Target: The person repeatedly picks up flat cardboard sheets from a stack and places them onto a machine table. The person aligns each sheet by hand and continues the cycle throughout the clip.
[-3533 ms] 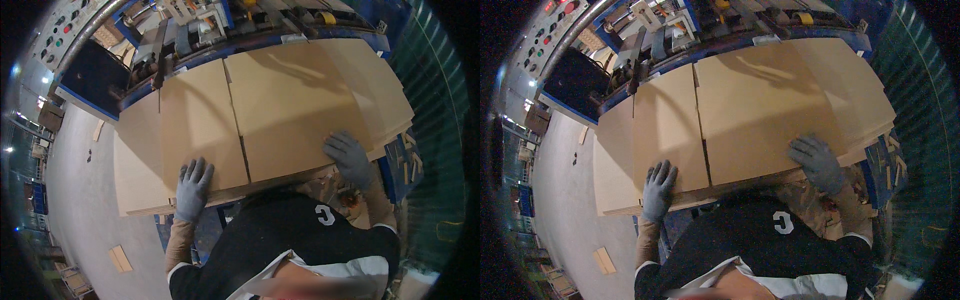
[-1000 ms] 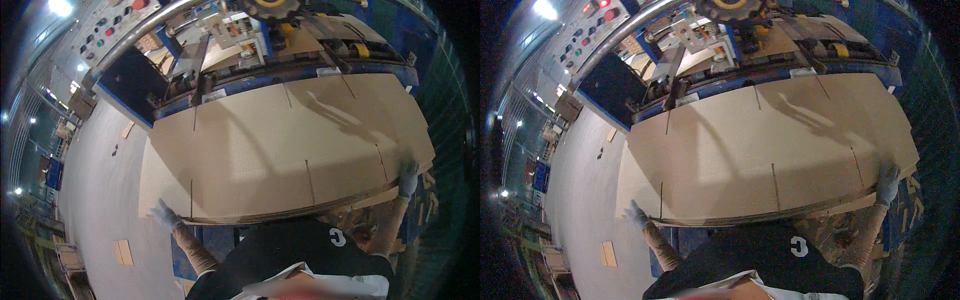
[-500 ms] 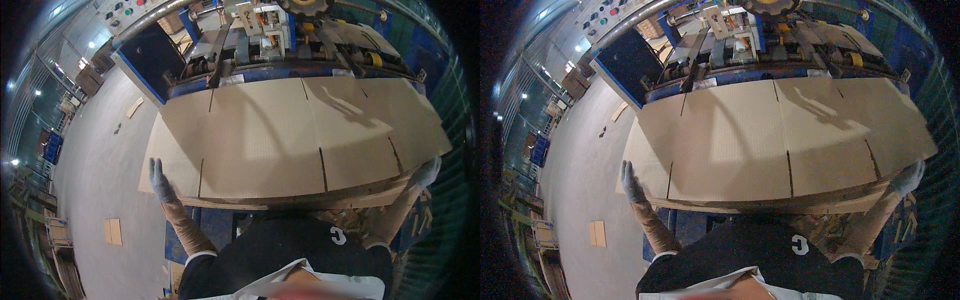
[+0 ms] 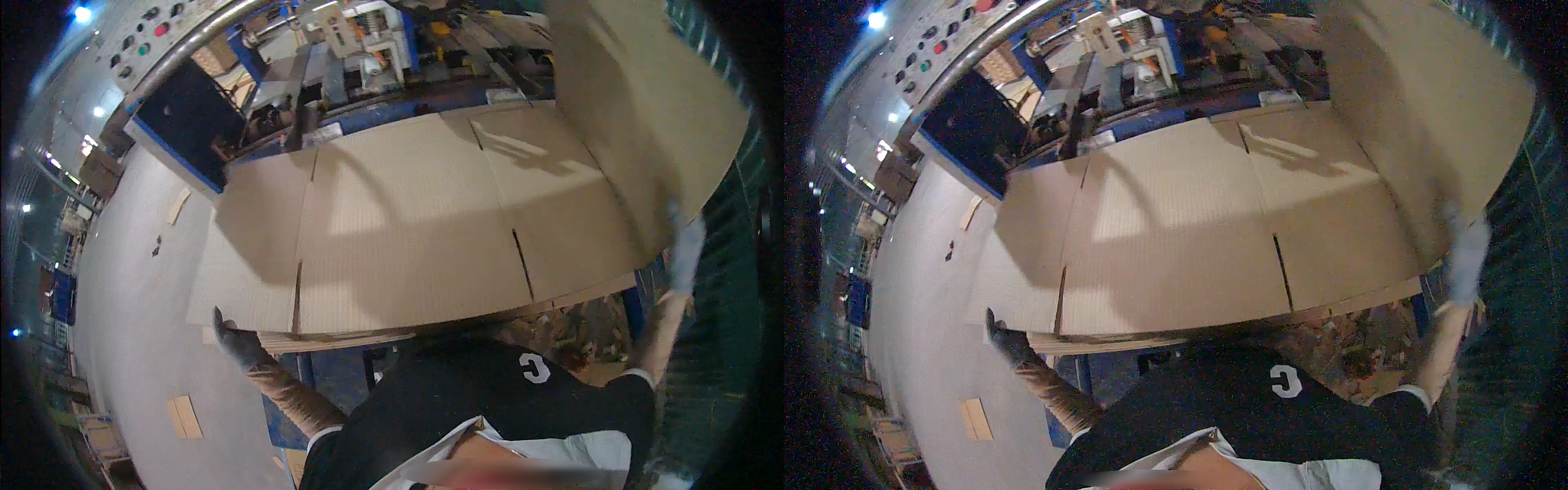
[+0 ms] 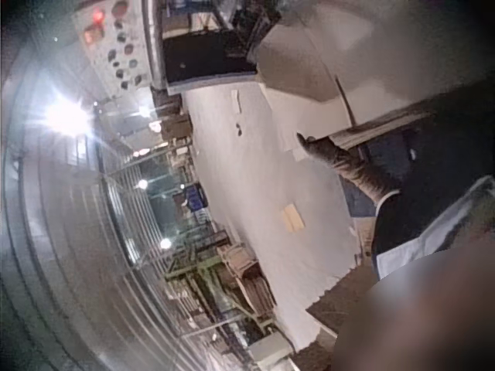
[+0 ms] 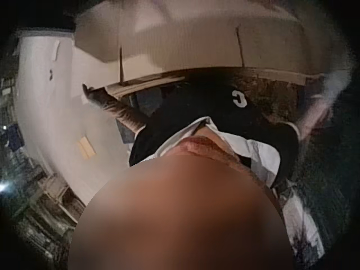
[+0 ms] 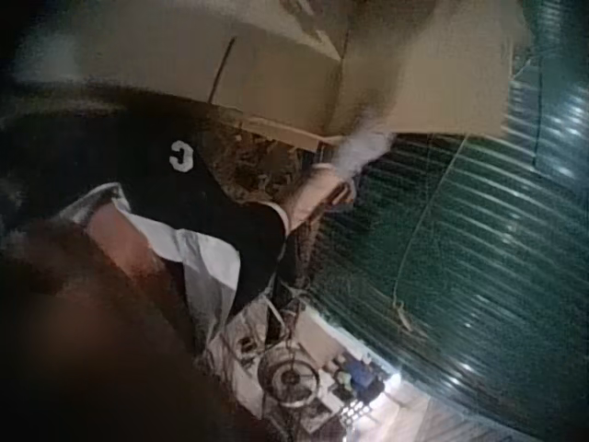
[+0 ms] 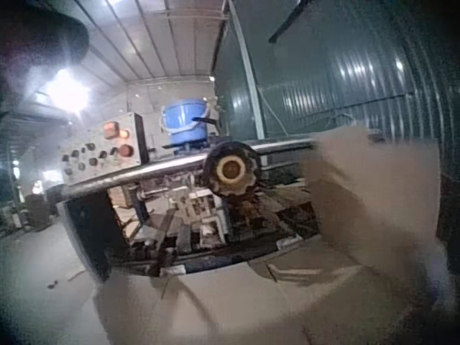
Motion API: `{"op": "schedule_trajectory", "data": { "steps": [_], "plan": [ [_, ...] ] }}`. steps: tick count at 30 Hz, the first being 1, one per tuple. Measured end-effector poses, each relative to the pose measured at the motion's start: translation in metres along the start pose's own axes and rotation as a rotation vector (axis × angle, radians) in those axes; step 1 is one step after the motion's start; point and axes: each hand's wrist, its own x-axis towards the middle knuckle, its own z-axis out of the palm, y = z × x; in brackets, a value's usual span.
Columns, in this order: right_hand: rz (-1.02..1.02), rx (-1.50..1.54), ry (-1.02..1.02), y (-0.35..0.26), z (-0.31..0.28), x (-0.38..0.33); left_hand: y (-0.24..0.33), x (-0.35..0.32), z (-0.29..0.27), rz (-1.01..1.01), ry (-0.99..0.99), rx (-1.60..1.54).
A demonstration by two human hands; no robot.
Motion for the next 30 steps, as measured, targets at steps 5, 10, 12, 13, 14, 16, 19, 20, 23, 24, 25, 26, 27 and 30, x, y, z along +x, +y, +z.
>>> {"op": "schedule_trajectory", "data": {
  "steps": [5, 10, 12, 13, 14, 16, 19, 20, 23, 24, 25, 26, 27, 30],
  "plan": [
    [-0.81, -0.293, -0.71, 0.01, 0.072, -0.1, 0.009, -0.06, 0.054, 0.124, -0.341, 0.012],
    [-0.98, -0.527, -0.889, 0.006, 0.11, -0.102, -0.019, -0.117, 0.13, 0.792, -1.259, 1.106],
    [-1.017, -0.498, -0.906, 0.005, 0.117, -0.096, -0.031, -0.126, 0.147, 0.888, -1.417, 1.417],
    [-1.023, -0.483, -0.906, 0.006, 0.12, -0.093, -0.036, -0.128, 0.152, 0.902, -1.415, 1.45],
    [-1.028, -0.466, -0.908, 0.007, 0.124, -0.091, -0.039, -0.128, 0.154, 0.87, -1.435, 1.54],
    [-1.036, -0.436, -0.924, 0.011, 0.133, -0.085, -0.045, -0.125, 0.153, 0.911, -1.411, 1.495],
    [-1.051, -0.389, -0.916, 0.012, 0.148, -0.071, -0.05, -0.115, 0.149, 0.969, -1.379, 1.475],
    [-1.063, -0.374, -0.89, 0.01, 0.155, -0.065, -0.051, -0.11, 0.149, 0.98, -1.377, 1.484],
    [-1.078, -0.35, -0.844, -0.002, 0.178, -0.046, -0.058, -0.085, 0.158, 1.015, -1.268, 1.36],
    [-1.083, -0.348, -0.832, -0.007, 0.187, -0.037, -0.063, -0.073, 0.165, 1.041, -1.239, 1.338],
    [-1.047, -0.371, -0.867, -0.011, 0.198, -0.027, -0.07, -0.06, 0.175, 1.06, -1.215, 1.288],
    [-1.009, -0.395, -0.903, -0.015, 0.212, -0.016, -0.078, -0.047, 0.185, 1.077, -1.193, 1.236],
    [-0.992, -0.368, -0.919, -0.017, 0.225, -0.006, -0.087, -0.035, 0.196, 1.091, -1.172, 1.179],
    [-1.009, -0.362, -0.765, -0.018, 0.266, 0.025, -0.122, -0.004, 0.241, 1.13, -1.082, 1.159]
  ]
}}
